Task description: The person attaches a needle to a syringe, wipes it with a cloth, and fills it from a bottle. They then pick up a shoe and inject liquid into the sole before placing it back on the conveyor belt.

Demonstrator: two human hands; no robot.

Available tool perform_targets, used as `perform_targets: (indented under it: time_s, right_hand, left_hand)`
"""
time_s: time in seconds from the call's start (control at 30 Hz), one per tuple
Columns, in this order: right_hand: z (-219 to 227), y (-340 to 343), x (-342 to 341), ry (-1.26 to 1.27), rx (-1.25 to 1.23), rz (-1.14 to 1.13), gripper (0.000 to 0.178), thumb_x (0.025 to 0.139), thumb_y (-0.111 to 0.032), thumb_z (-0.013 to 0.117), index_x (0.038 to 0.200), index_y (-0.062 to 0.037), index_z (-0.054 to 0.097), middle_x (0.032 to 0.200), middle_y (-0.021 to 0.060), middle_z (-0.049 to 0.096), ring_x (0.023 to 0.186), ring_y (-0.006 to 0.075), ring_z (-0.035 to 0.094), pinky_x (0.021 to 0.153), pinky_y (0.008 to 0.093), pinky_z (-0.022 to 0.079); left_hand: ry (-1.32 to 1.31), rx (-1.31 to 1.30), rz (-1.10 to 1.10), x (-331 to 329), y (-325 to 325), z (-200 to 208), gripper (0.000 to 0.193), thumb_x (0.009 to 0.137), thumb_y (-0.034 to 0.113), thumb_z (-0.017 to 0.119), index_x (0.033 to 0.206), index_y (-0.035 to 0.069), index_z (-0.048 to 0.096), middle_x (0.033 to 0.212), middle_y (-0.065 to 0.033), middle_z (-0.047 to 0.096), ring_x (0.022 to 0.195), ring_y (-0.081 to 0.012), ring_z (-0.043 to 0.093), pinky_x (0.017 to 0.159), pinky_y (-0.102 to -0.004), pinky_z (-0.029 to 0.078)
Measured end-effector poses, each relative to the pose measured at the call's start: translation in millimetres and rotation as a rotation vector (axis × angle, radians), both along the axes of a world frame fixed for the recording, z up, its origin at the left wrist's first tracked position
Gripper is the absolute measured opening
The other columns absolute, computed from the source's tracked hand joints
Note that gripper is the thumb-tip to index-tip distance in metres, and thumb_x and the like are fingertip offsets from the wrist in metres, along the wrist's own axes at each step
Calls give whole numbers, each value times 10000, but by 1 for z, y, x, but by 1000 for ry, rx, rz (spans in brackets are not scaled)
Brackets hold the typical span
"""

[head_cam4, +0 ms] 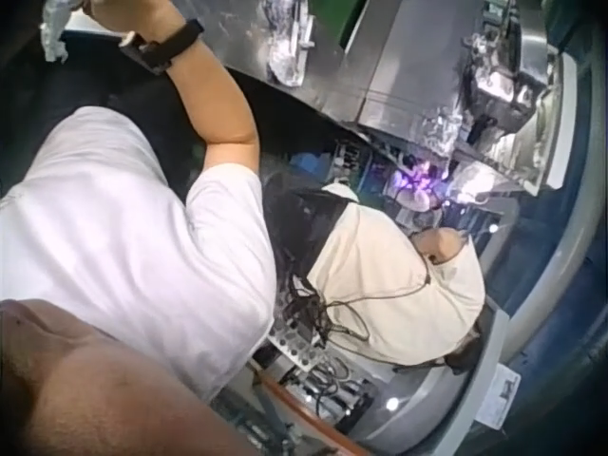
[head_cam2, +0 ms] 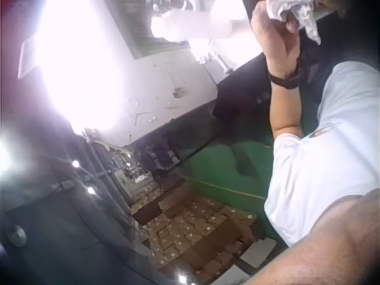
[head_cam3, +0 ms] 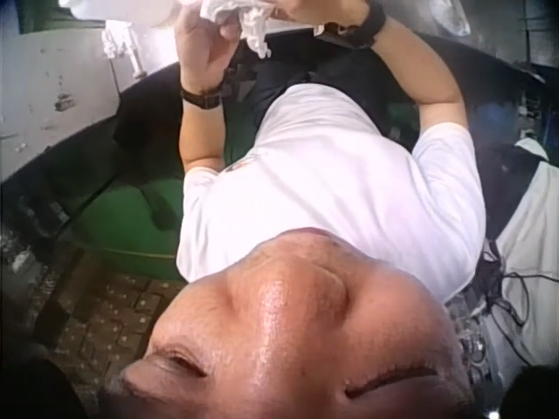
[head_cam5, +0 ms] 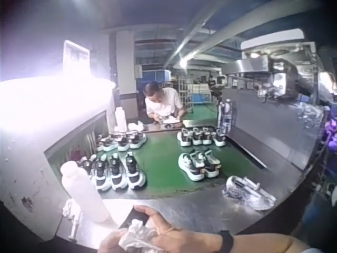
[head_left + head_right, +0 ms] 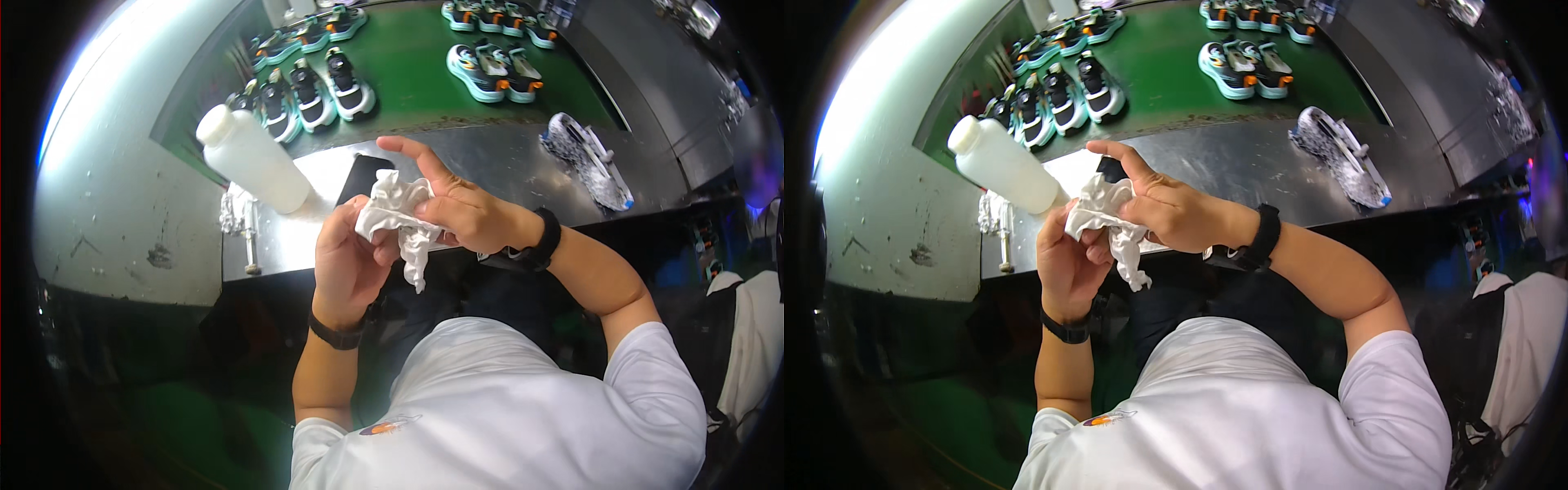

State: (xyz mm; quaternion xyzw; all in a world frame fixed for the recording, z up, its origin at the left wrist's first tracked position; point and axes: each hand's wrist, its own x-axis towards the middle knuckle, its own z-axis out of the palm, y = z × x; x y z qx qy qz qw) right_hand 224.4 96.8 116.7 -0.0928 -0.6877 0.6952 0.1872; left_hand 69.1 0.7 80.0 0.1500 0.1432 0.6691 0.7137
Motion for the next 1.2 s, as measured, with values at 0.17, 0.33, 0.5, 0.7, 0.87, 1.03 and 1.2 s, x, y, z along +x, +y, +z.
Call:
perform_targets:
  time_s: [0.17, 0.33, 0.5, 0.7, 0.87, 1.03, 1.2]
  right_hand:
    - [-1, 30, 76, -123, -194, -13, 693, 862, -129, 357, 1456, -166, 2, 738, 17, 540, 479, 61, 416, 427, 199, 332]
    - [-1, 51, 127, -145, -153, -139, 722, 879, -127, 386, 1451, -174, -53, 701, 27, 520, 480, 83, 428, 449, 210, 356]
    - [-11, 80, 154, -83, -265, -172, 715, 905, -207, 387, 1449, -174, -75, 705, 32, 506, 502, 91, 447, 482, 208, 380]
    - [-19, 98, 159, -8, -272, -191, 698, 938, -385, 348, 1444, -154, -73, 708, 57, 530, 512, 96, 471, 474, 219, 386]
    - [-22, 94, 137, -69, -98, -310, 797, 917, -588, 297, 1442, -94, -44, 659, 48, 502, 529, 101, 460, 507, 228, 379]
    - [-23, 87, 116, -19, 160, -373, 890, 887, -619, 339, 1414, -4, -30, 645, 99, 541, 607, 136, 512, 616, 273, 411]
    - [-12, 91, 109, -114, 87, -290, 827, 925, -449, 457, 1425, -42, -61, 672, 115, 561, 685, 155, 545, 680, 276, 417]
  left_hand:
    - [496, -122, 492, 54, 41, 25, 114, 839, 109, 564, 775, 15, 550, 697, -38, 519, 576, -109, 467, 534, -231, 380]
    - [1517, 467, 409, 110, 74, 54, 107, 763, 5, 673, 856, -13, 622, 718, -53, 562, 608, -104, 540, 552, -228, 433]
    - [1808, 497, 186, 140, 113, 62, 136, 745, 58, 709, 855, 18, 640, 725, -74, 582, 567, -150, 566, 526, -264, 446]
    - [1688, 601, 41, 138, 140, 50, 118, 762, -7, 660, 875, 10, 629, 748, -90, 582, 609, -197, 593, 538, -287, 454]
    - [1788, 653, 27, 126, 141, 47, 165, 762, -2, 652, 917, 18, 600, 774, -93, 563, 616, -245, 578, 542, -330, 462]
    - [2023, 757, -24, 104, 143, 53, 143, 744, 28, 641, 829, 8, 527, 766, -103, 521, 636, -292, 551, 544, -372, 457]
    - [1932, 796, -141, 79, 148, 44, 170, 729, 11, 636, 857, 11, 524, 777, -112, 508, 635, -300, 548, 546, -373, 453]
